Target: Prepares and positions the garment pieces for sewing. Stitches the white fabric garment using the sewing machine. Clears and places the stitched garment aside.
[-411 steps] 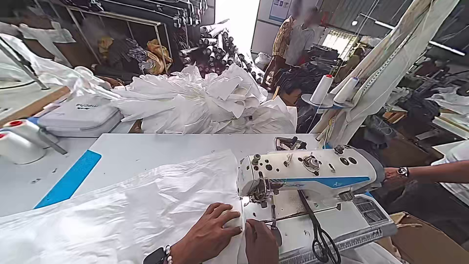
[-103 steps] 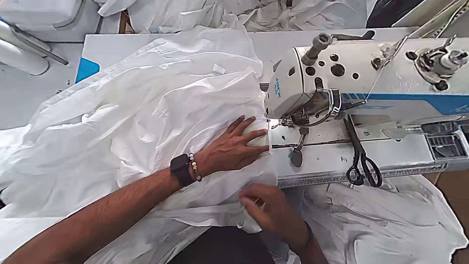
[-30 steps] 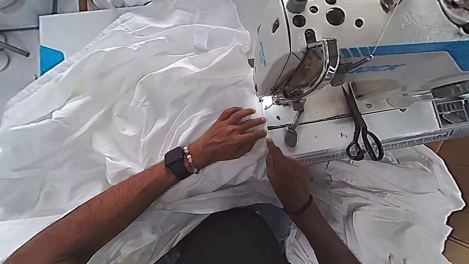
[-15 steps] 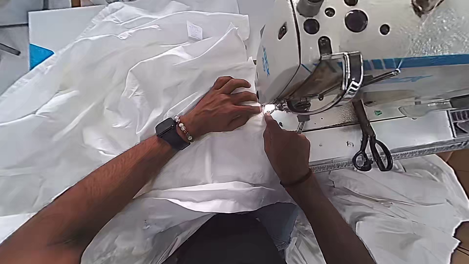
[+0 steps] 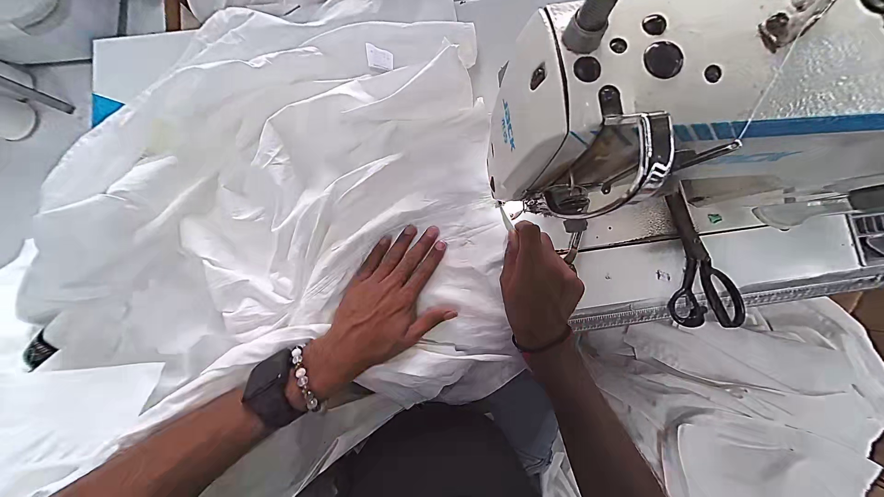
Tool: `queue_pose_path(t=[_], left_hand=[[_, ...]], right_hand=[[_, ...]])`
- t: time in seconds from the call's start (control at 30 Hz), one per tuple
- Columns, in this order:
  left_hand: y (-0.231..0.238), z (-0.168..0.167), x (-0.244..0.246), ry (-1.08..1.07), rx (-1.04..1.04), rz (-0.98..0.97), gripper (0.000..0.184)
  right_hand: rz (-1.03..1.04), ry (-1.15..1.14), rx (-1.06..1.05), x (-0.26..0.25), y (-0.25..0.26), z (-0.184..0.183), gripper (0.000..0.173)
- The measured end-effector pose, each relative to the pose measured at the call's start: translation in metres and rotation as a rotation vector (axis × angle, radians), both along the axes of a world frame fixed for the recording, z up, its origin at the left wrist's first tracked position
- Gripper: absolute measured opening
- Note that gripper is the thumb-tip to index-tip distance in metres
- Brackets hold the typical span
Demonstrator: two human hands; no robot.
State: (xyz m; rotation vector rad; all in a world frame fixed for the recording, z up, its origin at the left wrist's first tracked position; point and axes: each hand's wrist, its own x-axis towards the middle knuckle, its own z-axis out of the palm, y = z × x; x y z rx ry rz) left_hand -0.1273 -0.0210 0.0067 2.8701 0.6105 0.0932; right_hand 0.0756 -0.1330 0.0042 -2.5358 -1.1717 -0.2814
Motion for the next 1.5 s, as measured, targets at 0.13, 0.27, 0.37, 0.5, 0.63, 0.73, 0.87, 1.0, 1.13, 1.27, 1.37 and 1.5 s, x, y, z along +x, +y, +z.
queue_pose_path(t=[0.13, 0.27, 0.37, 0.5, 0.63, 0.73, 0.87, 1.0, 1.13, 1.27, 1.37, 1.5], left_hand=[[0.083, 0.015, 0.002, 0.098, -0.012, -0.274, 0.086], [0.08, 0.064, 0.042, 0.201, -0.026, -0.258, 0.06], [0.048, 0.051, 0.08, -0.179, -0.166, -0.195, 0.02], [0.034, 0.008, 0.095, -0.344, -0.212, -0.189, 0.027], [0.037, 0.005, 0.088, -0.282, -0.089, -0.244, 0.032], [0.044, 0.005, 0.084, -0.272, -0.084, -0.292, 0.033], [0.052, 0.007, 0.084, -0.259, -0.072, -0.334, 0.038], [0.072, 0.003, 0.091, -0.233, -0.057, -0.366, 0.041], [0.054, 0.018, 0.079, -0.211, 0.139, -0.337, 0.031], [-0.004, 0.041, 0.03, 0.114, 0.044, -0.073, 0.073], [0.013, 0.05, 0.01, 0.406, -0.021, 0.02, 0.121], [0.018, 0.07, 0.05, 0.174, -0.012, 0.02, 0.071]], right_hand=[[-0.009, 0.015, -0.035, 0.003, 0.0, 0.008, 0.026], [-0.016, 0.159, 0.034, 0.008, -0.003, 0.015, 0.03], [-0.01, 0.344, 0.037, 0.012, -0.005, 0.021, 0.038], [0.0, 0.483, 0.005, 0.017, -0.007, 0.026, 0.026], [0.066, 0.454, 0.058, 0.019, -0.013, 0.021, 0.026], [0.126, 0.198, 0.083, 0.005, -0.017, 0.01, 0.034], [0.117, 0.102, 0.005, -0.003, -0.015, 0.011, 0.036], [0.073, 0.089, -0.098, -0.001, -0.003, 0.014, 0.039], [0.048, -0.006, -0.099, -0.008, -0.003, 0.011, 0.042], [0.09, -0.02, -0.08, -0.018, -0.03, 0.002, 0.042], [0.115, 0.002, -0.093, -0.021, -0.041, -0.005, 0.05], [0.174, 0.064, -0.067, -0.015, -0.042, 0.002, 0.056]])
